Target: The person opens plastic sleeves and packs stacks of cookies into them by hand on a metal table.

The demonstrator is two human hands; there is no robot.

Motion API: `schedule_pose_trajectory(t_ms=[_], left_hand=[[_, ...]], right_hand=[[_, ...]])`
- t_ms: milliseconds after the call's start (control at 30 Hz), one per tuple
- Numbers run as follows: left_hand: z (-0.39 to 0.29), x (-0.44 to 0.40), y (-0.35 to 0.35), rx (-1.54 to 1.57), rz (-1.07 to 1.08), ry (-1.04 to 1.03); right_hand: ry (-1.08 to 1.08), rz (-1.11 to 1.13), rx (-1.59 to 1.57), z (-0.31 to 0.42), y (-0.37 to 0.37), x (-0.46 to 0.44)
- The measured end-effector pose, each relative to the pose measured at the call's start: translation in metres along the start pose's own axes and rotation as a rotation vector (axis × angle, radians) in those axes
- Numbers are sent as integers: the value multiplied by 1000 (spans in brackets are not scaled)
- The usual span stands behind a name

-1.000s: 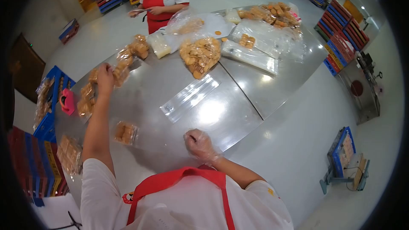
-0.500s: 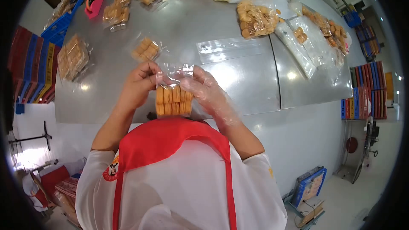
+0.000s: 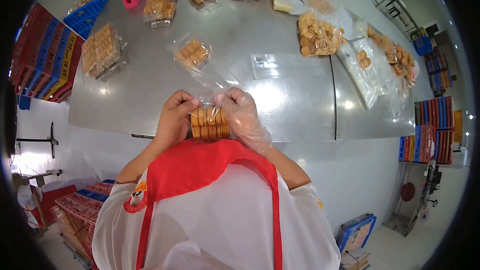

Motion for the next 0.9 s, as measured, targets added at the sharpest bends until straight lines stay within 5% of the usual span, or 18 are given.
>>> schedule_pose_trajectory(t_ms=[367, 667, 900], left_hand=[[17, 8, -9, 59, 1, 161], [7, 16, -15, 139, -51, 226], [19, 5, 8, 189, -72, 149]], right_hand=[[59, 13, 191, -1, 4, -8], [354, 18, 468, 16, -2, -7], [-20, 110, 258, -13, -13, -10]])
Point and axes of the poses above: each hand's wrist, its own x-axis away from the middle knuckle, its own y-axis out of the back of the hand, z = x × y, the point moved 9 cm from there along -x, towards the middle knuckle, and after that the axes turned 14 degrees about -z, right-handed, at the moved point
